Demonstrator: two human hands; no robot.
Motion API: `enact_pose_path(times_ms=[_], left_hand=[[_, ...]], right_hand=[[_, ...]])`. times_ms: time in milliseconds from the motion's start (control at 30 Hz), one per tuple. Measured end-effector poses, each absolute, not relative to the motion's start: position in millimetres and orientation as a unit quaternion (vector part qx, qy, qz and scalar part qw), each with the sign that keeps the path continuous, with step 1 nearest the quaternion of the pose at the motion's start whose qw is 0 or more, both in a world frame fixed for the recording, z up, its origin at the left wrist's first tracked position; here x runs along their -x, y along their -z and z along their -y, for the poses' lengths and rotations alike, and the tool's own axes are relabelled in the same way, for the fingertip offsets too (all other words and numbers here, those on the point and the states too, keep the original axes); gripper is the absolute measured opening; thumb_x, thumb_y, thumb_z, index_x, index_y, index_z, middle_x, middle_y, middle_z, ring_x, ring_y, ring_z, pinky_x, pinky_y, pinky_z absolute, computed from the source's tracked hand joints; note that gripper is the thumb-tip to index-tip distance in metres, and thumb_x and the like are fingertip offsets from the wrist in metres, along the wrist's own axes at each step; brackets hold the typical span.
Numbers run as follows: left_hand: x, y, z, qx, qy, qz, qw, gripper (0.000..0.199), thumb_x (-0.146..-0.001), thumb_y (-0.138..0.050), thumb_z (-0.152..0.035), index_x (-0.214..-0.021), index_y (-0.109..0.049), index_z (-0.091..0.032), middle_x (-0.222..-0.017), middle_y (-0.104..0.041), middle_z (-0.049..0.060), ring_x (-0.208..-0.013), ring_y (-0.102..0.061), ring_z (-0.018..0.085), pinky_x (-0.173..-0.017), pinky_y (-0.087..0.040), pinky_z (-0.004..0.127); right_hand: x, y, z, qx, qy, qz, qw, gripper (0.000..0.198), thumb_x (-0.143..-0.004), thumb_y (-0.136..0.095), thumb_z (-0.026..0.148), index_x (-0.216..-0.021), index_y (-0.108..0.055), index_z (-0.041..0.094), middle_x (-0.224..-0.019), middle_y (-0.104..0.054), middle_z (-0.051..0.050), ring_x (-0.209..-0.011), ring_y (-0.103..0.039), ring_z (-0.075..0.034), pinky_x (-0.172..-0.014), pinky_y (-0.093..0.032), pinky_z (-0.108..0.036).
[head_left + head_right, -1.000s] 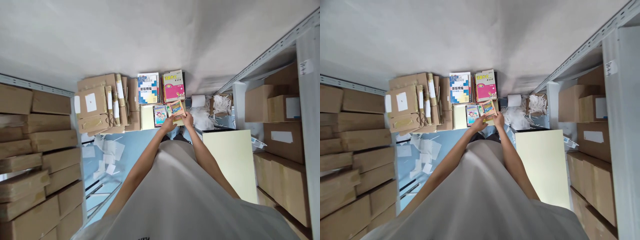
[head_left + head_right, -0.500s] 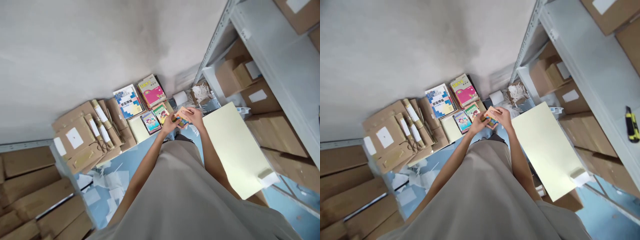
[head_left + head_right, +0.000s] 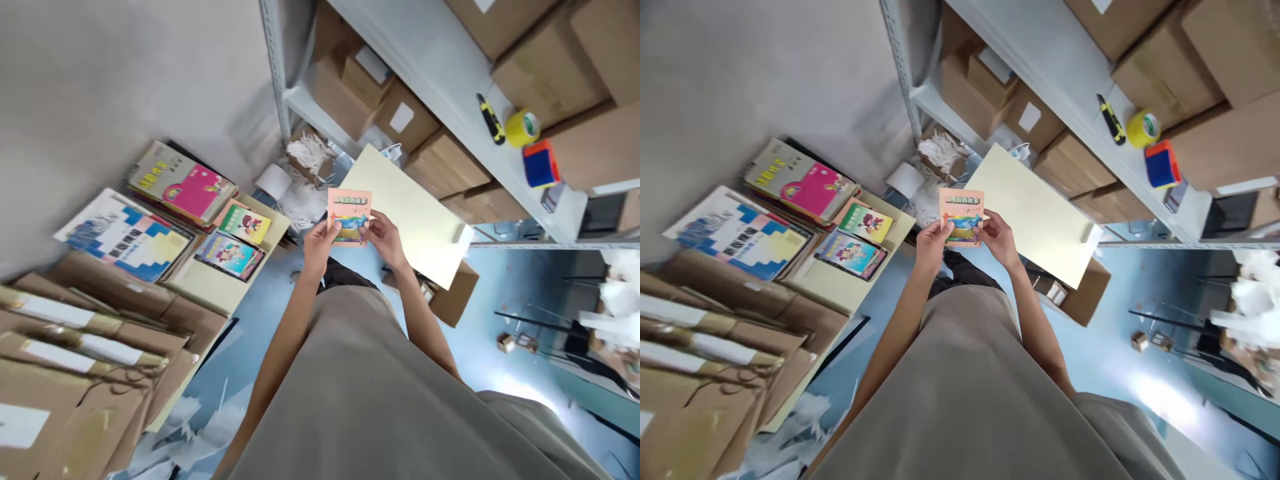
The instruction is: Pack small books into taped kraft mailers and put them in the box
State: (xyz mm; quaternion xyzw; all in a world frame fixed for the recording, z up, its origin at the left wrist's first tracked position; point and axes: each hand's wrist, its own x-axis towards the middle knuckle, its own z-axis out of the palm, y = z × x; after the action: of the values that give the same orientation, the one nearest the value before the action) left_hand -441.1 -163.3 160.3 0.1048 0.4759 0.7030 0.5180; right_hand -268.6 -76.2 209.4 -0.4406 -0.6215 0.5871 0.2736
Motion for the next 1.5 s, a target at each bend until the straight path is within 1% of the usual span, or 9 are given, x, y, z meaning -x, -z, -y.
enact_pose_path(times_ms=[300, 500, 700, 800, 967, 1100, 1200, 1300, 1500], left_hand=[[410, -167, 172, -0.200, -0.661, -0.471, 0.549, 0.054, -0.086, -0.098, -0.055, -0.127, -0.089, -0.021, -0.129, -0.090, 0.013, -0.128, -0.083, 0.037, -0.116, -0.067, 0.054], [408, -177, 155, -0.255, -0.666, -0.505, 0.486, 0.055, -0.091, -0.094, -0.059, -0.129, -0.086, -0.020, -0.128, -0.090, 0.014, -0.123, -0.086, 0.036, -0.113, -0.069, 0.054], [370, -207, 115, -0.330, -0.653, -0.545, 0.410, 0.057, -0.097, -0.089, -0.066, -0.134, -0.086, -0.022, -0.142, -0.086, 0.013, -0.125, -0.085, 0.034, -0.112, -0.072, 0.052], [354, -216, 96, -0.373, -0.640, -0.549, 0.387, 0.057, -0.095, -0.092, -0.068, -0.132, -0.086, -0.025, -0.148, -0.084, 0.013, -0.131, -0.082, 0.032, -0.117, -0.068, 0.049], [343, -213, 65, -0.317, -0.643, -0.592, 0.369, 0.061, -0.095, -0.085, -0.083, -0.090, -0.079, -0.023, -0.087, -0.081, 0.005, -0.081, -0.076, 0.019, -0.079, -0.064, 0.032], [332, -206, 38, -0.262, -0.662, -0.612, 0.345, 0.062, -0.094, -0.084, -0.084, -0.087, -0.078, -0.023, -0.062, -0.059, -0.004, -0.056, -0.052, 0.013, -0.061, -0.048, 0.029], [319, -205, 23, -0.236, -0.679, -0.600, 0.352, 0.062, -0.094, -0.085, -0.079, -0.124, -0.086, -0.025, -0.098, -0.084, 0.005, -0.073, -0.068, 0.015, -0.071, -0.056, 0.030], [304, -207, 15, -0.203, -0.671, -0.596, 0.391, 0.073, -0.093, -0.087, -0.079, -0.142, -0.082, -0.026, -0.144, -0.084, 0.015, -0.109, -0.082, 0.026, -0.091, -0.065, 0.038], [283, -214, 15, -0.199, -0.639, -0.575, 0.470, 0.070, -0.086, -0.097, -0.076, -0.125, -0.088, -0.019, -0.124, -0.090, 0.016, -0.116, -0.086, 0.034, -0.110, -0.068, 0.052]], right_hand=[[224, -215, 107, 0.501, -0.532, 0.598, 0.331, 0.076, -0.091, -0.089, 0.081, -0.143, -0.075, 0.028, -0.103, -0.084, -0.006, -0.081, -0.077, -0.023, -0.073, -0.070, -0.041], [241, -231, 99, 0.537, -0.329, 0.697, 0.343, 0.044, -0.109, -0.072, 0.063, -0.131, -0.082, 0.026, -0.137, -0.082, -0.017, -0.120, -0.080, -0.031, -0.095, -0.072, -0.048], [255, -244, 66, 0.496, -0.424, 0.674, 0.347, 0.052, -0.104, -0.076, 0.071, -0.131, -0.081, 0.027, -0.133, -0.086, -0.013, -0.116, -0.085, -0.031, -0.092, -0.072, -0.042], [244, -240, 33, 0.487, -0.460, 0.639, 0.378, 0.052, -0.105, -0.069, 0.075, -0.108, -0.080, 0.024, -0.104, -0.086, -0.008, -0.093, -0.080, -0.025, -0.080, -0.067, -0.035], [203, -225, -24, 0.477, -0.524, 0.579, 0.402, 0.060, -0.097, -0.075, 0.082, -0.079, -0.067, 0.025, -0.065, -0.056, 0.004, -0.064, -0.051, -0.016, -0.058, -0.046, -0.029], [171, -221, -46, 0.465, -0.598, 0.520, 0.395, 0.059, -0.092, -0.081, 0.085, -0.096, -0.079, 0.026, -0.079, -0.072, 0.000, -0.075, -0.065, -0.021, -0.068, -0.059, -0.034], [153, -221, -56, 0.444, -0.632, 0.501, 0.391, 0.059, -0.094, -0.080, 0.084, -0.106, -0.081, 0.027, -0.104, -0.085, -0.007, -0.093, -0.077, -0.026, -0.083, -0.067, -0.040], [142, -222, -65, 0.424, -0.659, 0.481, 0.393, 0.057, -0.095, -0.081, 0.080, -0.114, -0.082, 0.026, -0.118, -0.088, -0.010, -0.104, -0.082, -0.030, -0.090, -0.070, -0.045], [135, -214, -77, 0.406, -0.694, 0.447, 0.392, 0.059, -0.091, -0.087, 0.078, -0.116, -0.084, 0.025, -0.121, -0.090, -0.011, -0.107, -0.084, -0.032, -0.092, -0.073, -0.047]])
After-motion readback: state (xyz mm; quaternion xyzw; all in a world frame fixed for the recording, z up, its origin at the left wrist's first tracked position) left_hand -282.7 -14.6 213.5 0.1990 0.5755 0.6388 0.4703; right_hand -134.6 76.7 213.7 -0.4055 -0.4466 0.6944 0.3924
